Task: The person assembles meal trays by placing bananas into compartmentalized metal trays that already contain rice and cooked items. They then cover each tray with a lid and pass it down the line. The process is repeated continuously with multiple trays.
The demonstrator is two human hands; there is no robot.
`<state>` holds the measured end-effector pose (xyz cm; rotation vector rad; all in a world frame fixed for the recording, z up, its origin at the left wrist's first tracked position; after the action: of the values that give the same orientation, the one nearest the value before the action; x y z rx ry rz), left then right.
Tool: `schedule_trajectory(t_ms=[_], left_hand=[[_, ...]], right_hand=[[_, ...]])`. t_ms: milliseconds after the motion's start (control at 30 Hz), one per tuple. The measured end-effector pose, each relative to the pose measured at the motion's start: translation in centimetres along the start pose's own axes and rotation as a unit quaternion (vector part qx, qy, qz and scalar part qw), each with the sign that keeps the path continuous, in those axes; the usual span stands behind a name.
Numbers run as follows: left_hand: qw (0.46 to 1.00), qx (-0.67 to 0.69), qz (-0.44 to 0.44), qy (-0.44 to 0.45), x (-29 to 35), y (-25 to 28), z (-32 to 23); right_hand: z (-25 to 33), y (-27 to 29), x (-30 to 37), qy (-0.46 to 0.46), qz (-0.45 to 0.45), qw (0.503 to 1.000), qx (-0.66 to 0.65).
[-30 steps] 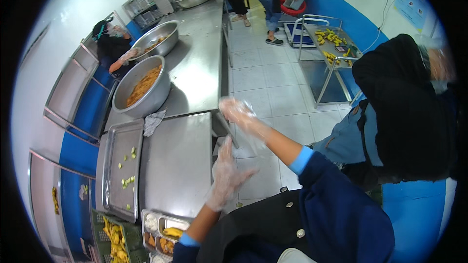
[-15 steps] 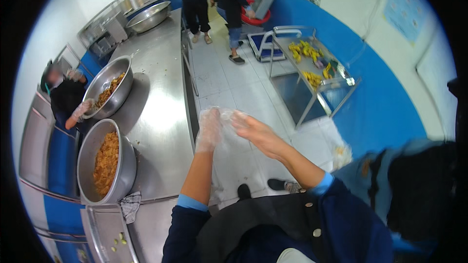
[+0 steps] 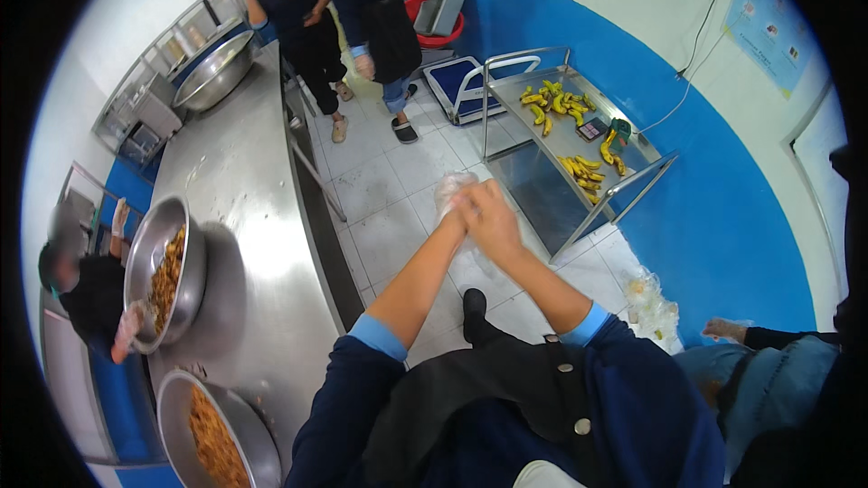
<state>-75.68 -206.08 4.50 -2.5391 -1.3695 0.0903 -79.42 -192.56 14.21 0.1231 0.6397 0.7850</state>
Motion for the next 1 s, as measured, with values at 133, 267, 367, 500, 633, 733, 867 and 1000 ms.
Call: schedule_trajectory(t_ms=[133,267,367,500,633,733,867,1000], left_hand=[[0.911,-0.392,0.054,-0.116,-4.6,-4.4,-3.8],[0.755,-0.53,0.13,-0.365,-8.0,-7.5,-7.8],[0.769,-0.447,0.154,-0.431,-12.9,-9.0,-9.0],[0.759,-0.427,0.213,-0.443,-18.7,-10.6,-7.2],[0.775,-0.342,0.384,-0.366,-22.8,-12.6,-3.1],[0.761,-0.269,0.532,-0.256,-25.2,-13.5,-0.4],[0.841,-0.106,0.517,0.118,-28.5,-16.6,3.5],[0.701,-0.23,0.525,0.426,-26.1,-21.0,7.3]], right_hand=[[-12.1,-1.3,-10.0,-0.051,-0.099,0.992,-0.065],[-23.1,0.2,-19.0,-0.286,-0.135,0.931,-0.182],[-25.5,1.3,-21.2,-0.319,-0.146,0.892,-0.284],[-26.1,2.5,-20.2,-0.535,-0.055,0.702,-0.466],[-28.4,7.6,-19.9,-0.435,-0.222,0.678,-0.549],[-29.0,14.3,-17.0,-0.357,-0.375,0.724,-0.456],[-23.9,21.7,-8.6,-0.259,-0.616,0.706,-0.234],[-15.3,22.2,-2.2,-0.219,-0.723,0.637,0.156]])
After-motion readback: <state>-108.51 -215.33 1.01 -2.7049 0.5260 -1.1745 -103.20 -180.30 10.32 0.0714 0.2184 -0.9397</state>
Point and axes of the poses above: each hand's wrist, its own x-axis away from the middle knuckle, its own y-axis out of the back of the hand, z = x × y, the point moved 2 cm from there along -x, towards the middle knuckle, and after that the axes turned 8 degrees about -z, right-handed, at the moved point
